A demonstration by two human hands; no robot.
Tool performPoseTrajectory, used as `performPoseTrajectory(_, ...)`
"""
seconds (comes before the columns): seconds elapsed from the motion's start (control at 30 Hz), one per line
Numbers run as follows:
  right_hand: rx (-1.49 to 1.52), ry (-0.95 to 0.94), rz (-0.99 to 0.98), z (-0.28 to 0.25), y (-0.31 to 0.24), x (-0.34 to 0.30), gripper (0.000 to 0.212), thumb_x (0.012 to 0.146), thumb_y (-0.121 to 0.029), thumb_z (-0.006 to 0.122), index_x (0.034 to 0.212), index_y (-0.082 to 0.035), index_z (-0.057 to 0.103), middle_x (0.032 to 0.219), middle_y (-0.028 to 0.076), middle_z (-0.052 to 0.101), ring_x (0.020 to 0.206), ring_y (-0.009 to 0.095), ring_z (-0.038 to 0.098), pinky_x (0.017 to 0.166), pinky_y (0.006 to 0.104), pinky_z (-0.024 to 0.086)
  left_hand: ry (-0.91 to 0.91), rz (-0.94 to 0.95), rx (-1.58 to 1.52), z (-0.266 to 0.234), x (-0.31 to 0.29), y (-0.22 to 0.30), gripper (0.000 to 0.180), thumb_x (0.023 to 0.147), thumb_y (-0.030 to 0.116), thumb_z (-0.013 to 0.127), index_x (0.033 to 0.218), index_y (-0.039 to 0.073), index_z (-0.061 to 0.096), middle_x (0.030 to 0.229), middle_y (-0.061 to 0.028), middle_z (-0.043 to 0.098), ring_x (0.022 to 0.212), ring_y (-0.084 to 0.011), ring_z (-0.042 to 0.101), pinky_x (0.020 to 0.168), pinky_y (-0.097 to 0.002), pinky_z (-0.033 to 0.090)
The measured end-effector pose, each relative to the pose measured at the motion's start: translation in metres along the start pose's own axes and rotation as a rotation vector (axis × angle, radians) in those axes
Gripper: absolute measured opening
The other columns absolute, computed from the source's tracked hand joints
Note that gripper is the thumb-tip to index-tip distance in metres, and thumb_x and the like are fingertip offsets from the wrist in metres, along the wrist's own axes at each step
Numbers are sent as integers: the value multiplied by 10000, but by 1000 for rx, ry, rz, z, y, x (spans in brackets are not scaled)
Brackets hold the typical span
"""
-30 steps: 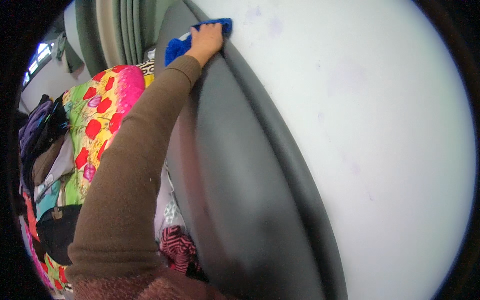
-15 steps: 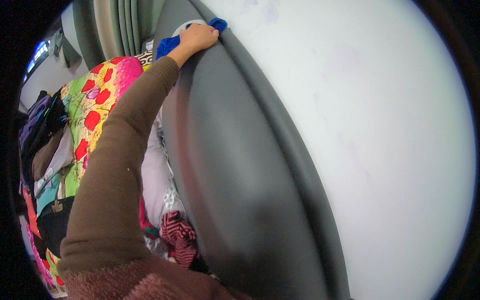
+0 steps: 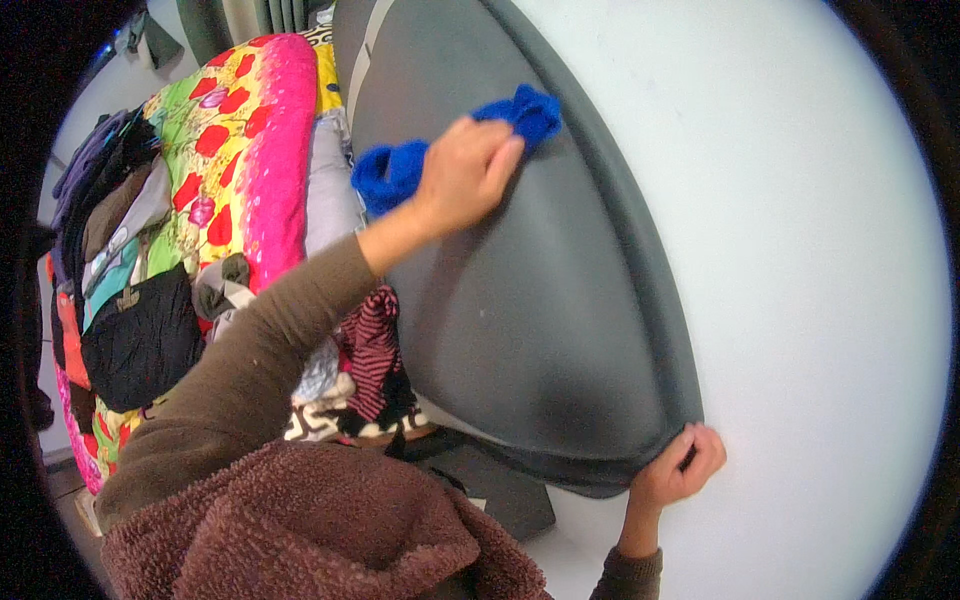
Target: The person wipes a gray curved surface and a small gray cabinet with a blue cloth. They move a piece of paper on the cabinet to clean underneath it, then wipe the cabinet's sides and top.
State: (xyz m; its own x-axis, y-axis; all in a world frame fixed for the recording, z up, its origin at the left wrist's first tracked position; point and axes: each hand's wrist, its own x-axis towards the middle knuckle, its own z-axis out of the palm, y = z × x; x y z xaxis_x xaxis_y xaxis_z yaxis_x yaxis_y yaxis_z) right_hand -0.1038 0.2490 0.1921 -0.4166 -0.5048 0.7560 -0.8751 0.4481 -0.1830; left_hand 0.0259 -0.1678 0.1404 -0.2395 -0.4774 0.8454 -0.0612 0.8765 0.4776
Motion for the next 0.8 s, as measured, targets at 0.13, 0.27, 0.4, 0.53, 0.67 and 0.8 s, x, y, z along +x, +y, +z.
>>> performPoseTrajectory(0.13,14,41,-28,3,-1,0,39,968,18,609,991,-1,634,1043,124,630,1033,277,568,925,413,458,19,-214,-303,-12,-121,100,157,955,110,635,859,-13,615,896,-167,599,778,-343,584,680,-405,490)
performPoseTrajectory(0.27,16,76,-35,5,-1,-1,42,986,-54,613,981,-24,643,1034,93,641,1016,266,554,909,408,448,-122,-566,-602,-19,-227,166,267,1022,192,585,847,-10,599,822,-131,557,748,-248,556,672,-367,474)
performPoseTrajectory(0.4,-19,70,-20,5,-1,-2,100,999,-127,602,971,-45,653,1038,74,648,999,263,543,895,398,442,-535,-1551,-1319,-65,-268,196,337,1070,361,546,1054,49,671,925,-44,673,856,-172,630,783,-356,547)
performPoseTrajectory(0.53,-66,78,4,5,-3,-1,103,981,-148,611,962,-62,664,1016,54,655,988,257,543,884,398,445,-139,-1735,-1560,-106,-237,215,446,1042,457,571,1240,61,624,1124,-98,696,1003,-213,674,870,-411,580)
performPoseTrajectory(0.67,-112,69,8,5,-4,0,90,966,-136,614,946,-66,666,991,49,656,974,250,541,876,397,447,151,-1039,-1777,-106,-129,188,377,1072,456,504,1144,110,634,971,-57,703,830,-184,695,691,-357,588)
performPoseTrajectory(0.8,-60,96,3,6,-4,1,78,961,-120,611,935,-68,662,980,45,652,954,244,536,852,386,450,240,-362,-1047,-60,0,134,449,1093,469,455,1195,63,618,963,-62,696,831,-148,681,714,-322,576)
